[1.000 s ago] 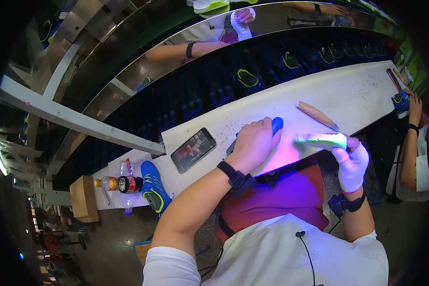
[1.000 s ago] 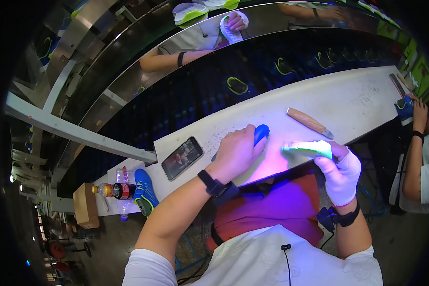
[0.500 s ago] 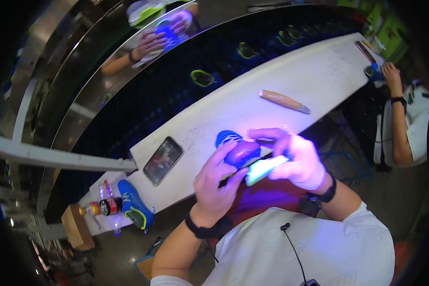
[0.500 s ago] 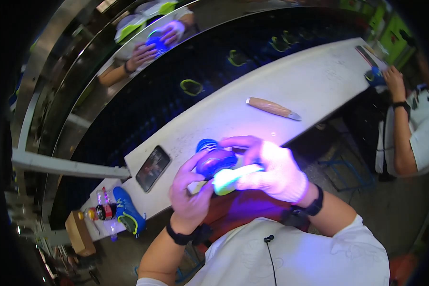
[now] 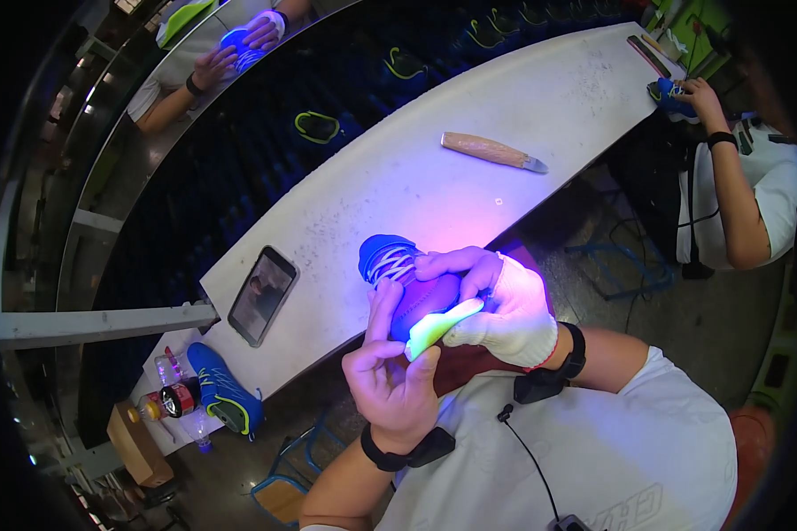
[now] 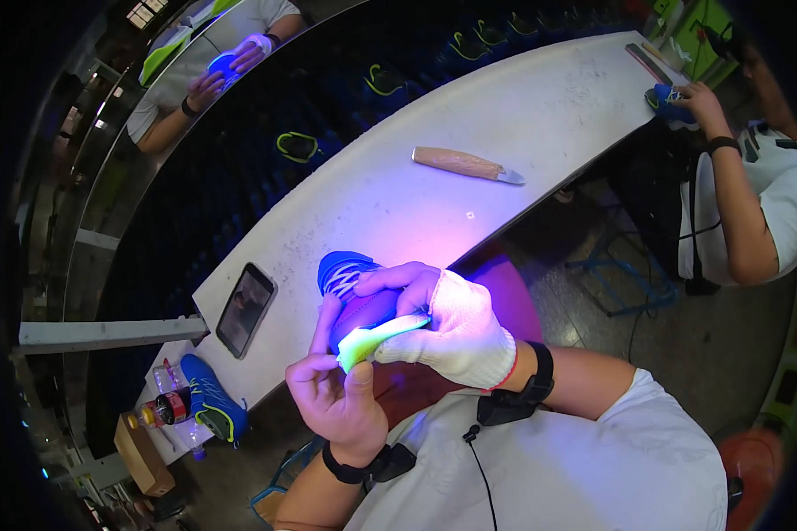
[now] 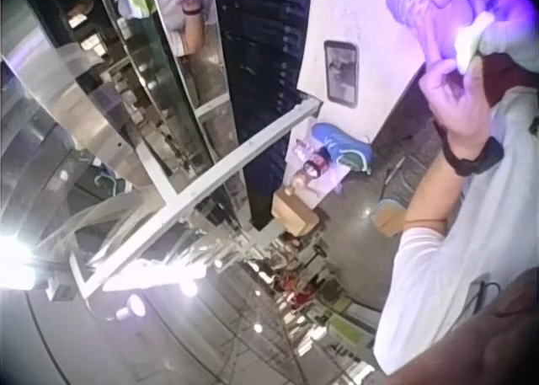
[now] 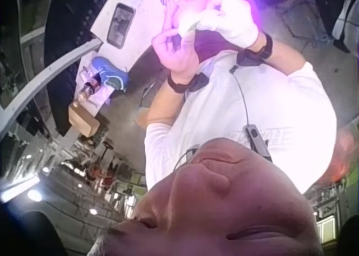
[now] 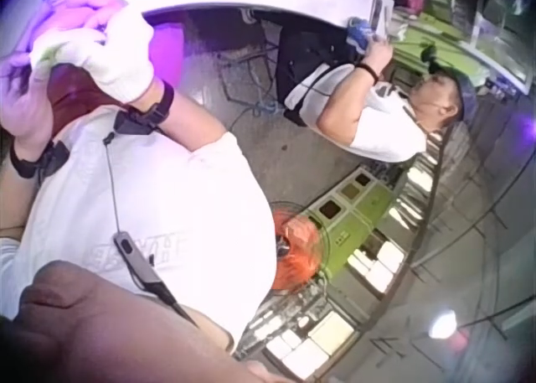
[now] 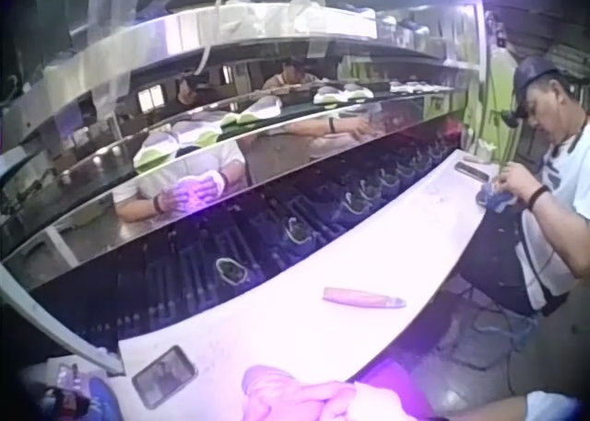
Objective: Applying adhesive and attaching soles to shoe uppers on an assembly line.
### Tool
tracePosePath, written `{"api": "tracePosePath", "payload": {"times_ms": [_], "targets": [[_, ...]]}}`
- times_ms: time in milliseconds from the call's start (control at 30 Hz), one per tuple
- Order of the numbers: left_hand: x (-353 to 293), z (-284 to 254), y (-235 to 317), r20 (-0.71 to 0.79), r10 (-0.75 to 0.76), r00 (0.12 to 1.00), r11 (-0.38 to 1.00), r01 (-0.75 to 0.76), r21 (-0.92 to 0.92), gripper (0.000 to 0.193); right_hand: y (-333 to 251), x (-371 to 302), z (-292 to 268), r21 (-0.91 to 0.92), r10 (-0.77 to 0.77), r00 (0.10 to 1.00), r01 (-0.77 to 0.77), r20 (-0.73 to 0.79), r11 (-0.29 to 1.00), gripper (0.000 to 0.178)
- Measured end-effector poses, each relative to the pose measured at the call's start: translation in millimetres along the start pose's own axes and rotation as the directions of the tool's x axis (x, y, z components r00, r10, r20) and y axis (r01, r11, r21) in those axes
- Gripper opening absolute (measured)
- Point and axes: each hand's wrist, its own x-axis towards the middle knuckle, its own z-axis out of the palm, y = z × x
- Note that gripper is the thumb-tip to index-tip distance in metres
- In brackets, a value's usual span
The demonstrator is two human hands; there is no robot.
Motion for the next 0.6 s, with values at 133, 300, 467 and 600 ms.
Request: {"api": "tracePosePath", "payload": {"times_ms": [133,300,467,600], "targets": [[-2,-1,-1,0.007,0.043,0.999,0.998,-0.044,0.049,0.041,-4,1,-6,0.013,0.066,0.996,-0.067,0.055,0.998,0.033],[-5,-13,-3,0.034,0.056,0.998,0.995,-0.059,0.076,0.045,-5,5,-7,-0.264,-0.049,0.993,0.076,0.108,0.962,0.041],[26,-16,24,0.092,0.071,0.993,0.994,-0.079,0.079,0.037,-24,25,-18,-0.546,-0.094,0.958,0.233,0.271,0.805,0.042],[35,-24,24,0.241,0.025,0.970,0.914,-0.120,0.388,0.034,-5,28,-15,-0.558,-0.191,0.928,0.347,0.319,0.754,0.044]]}}
